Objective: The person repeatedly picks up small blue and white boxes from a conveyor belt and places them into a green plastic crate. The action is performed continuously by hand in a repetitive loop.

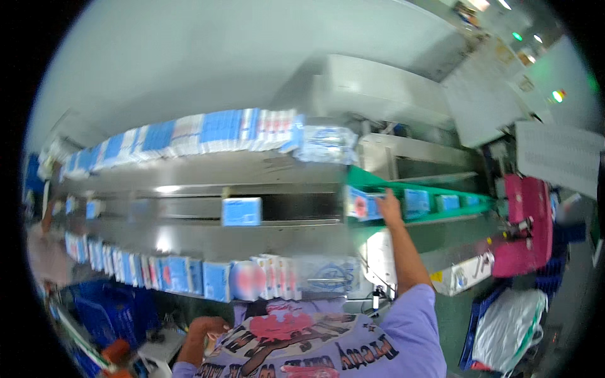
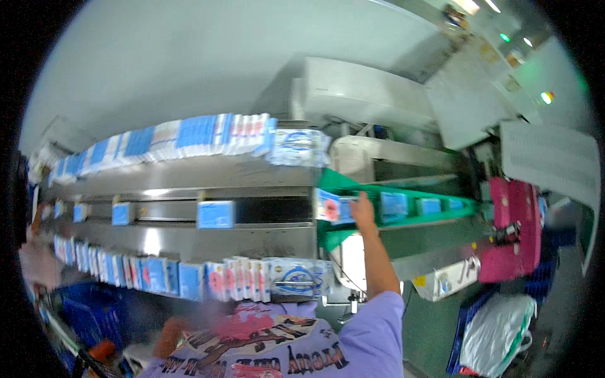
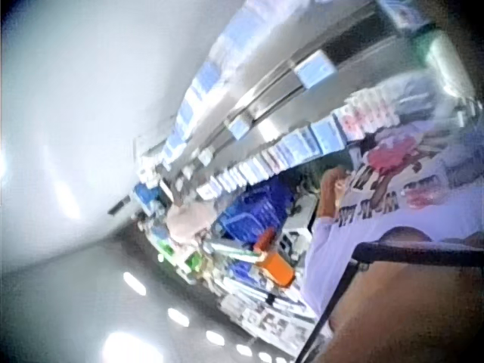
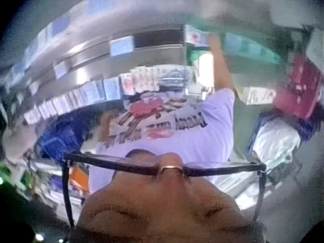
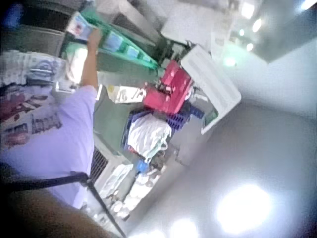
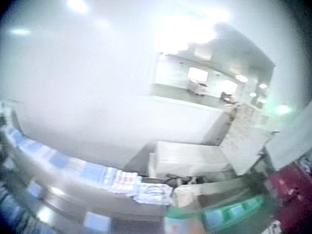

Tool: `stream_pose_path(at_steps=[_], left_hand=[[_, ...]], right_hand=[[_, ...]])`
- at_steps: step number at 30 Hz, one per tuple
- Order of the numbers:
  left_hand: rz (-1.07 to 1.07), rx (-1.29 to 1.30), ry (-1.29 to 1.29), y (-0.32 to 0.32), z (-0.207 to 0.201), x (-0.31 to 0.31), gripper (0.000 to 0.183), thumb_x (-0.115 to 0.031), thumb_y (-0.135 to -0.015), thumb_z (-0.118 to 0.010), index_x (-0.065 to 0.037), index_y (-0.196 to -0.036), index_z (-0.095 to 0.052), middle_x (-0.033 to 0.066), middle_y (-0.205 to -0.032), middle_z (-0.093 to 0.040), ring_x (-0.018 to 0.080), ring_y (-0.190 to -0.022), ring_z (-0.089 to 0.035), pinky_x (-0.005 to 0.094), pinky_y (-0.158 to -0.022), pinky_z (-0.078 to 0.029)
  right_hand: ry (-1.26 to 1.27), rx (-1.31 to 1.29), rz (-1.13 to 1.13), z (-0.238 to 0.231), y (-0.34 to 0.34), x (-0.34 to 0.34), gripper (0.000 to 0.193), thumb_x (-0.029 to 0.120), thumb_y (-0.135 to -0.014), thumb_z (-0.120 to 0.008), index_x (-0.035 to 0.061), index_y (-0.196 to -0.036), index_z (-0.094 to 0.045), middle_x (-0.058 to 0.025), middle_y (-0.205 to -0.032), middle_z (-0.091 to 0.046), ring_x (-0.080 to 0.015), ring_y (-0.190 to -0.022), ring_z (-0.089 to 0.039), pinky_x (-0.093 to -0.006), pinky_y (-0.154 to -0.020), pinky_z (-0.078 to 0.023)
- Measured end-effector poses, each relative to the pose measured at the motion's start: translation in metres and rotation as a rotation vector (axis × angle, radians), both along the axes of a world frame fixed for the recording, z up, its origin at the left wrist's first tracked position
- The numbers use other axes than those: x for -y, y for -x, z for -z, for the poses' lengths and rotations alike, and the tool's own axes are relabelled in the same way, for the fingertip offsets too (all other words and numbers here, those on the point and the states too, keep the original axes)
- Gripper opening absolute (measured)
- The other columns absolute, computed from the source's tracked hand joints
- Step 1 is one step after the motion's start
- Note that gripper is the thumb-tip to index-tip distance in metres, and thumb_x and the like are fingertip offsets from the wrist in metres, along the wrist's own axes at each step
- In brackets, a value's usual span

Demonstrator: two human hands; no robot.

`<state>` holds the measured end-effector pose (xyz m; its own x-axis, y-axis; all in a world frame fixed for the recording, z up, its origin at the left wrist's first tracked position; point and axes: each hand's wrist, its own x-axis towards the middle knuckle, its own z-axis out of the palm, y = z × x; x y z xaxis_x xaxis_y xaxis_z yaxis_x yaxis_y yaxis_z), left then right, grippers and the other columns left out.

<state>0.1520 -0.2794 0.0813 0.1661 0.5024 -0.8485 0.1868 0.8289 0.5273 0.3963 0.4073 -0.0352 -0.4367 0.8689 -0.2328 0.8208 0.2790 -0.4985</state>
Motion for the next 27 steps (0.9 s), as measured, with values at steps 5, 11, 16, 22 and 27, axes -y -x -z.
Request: stream_pose_path(at_steps=[5, 11, 16, 22, 27], left_hand=[[0.261, -0.346, -0.209, 0.045, -0.114, -0.155, 0.029, -0.031, -0.090, -0.054, -0.006, -0.101, -0.065, 0.0200, -0.091, -0.066, 0.0354, -0.083, -0.063, 0.0439, -0.076, -0.050], [-0.054, -0.904, -0.931, 0.081, 0.040, -0.334, 0.026, -0.010, -0.089, -0.054, -0.005, -0.114, -0.062, 0.0177, -0.115, -0.062, 0.0363, -0.109, -0.058, 0.0441, -0.094, -0.046], [-0.134, -0.955, -1.011, 0.079, 0.054, -0.378, 0.028, -0.005, -0.083, -0.056, -0.004, -0.109, -0.065, 0.0183, -0.111, -0.064, 0.0373, -0.104, -0.059, 0.0462, -0.091, -0.047], [-0.143, -1.223, -0.793, 0.169, 0.065, -0.275, 0.027, -0.005, -0.080, -0.058, -0.005, -0.105, -0.065, 0.0173, -0.106, -0.065, 0.0375, -0.102, -0.060, 0.0484, -0.088, -0.048], [0.021, -1.200, -0.593, 0.175, 0.074, -0.258, 0.027, -0.011, -0.084, -0.058, -0.008, -0.111, -0.063, 0.0142, -0.110, -0.064, 0.0340, -0.109, -0.057, 0.0494, -0.095, -0.042]], right_hand=[[0.030, -0.076, 0.069, -0.002, -0.011, -0.010, 0.058, 0.024, -0.083, -0.068, -0.0004, -0.132, -0.049, -0.0285, -0.122, -0.059, -0.0433, -0.112, -0.058, -0.0441, -0.094, -0.046], [-0.433, -0.192, -0.090, -0.046, 0.008, -0.001, 0.043, 0.024, -0.090, -0.063, -0.0043, -0.121, -0.056, -0.0226, -0.112, -0.063, -0.0401, -0.106, -0.059, -0.0440, -0.092, -0.046], [-0.025, -0.274, -0.064, -0.057, 0.020, 0.025, 0.040, 0.025, -0.089, -0.063, -0.0023, -0.118, -0.058, -0.0219, -0.108, -0.067, -0.0345, -0.102, -0.064, -0.0398, -0.088, -0.049], [0.040, -0.245, -0.061, -0.017, 0.017, 0.026, 0.041, 0.026, -0.089, -0.062, -0.0002, -0.120, -0.059, -0.0246, -0.108, -0.066, -0.0373, -0.102, -0.064, -0.0418, -0.088, -0.049], [0.145, -0.144, 0.050, -0.012, 0.021, 0.026, 0.059, 0.031, -0.084, -0.065, -0.0001, -0.132, -0.048, -0.0286, -0.116, -0.062, -0.0400, -0.112, -0.059, -0.0431, -0.093, -0.047]])
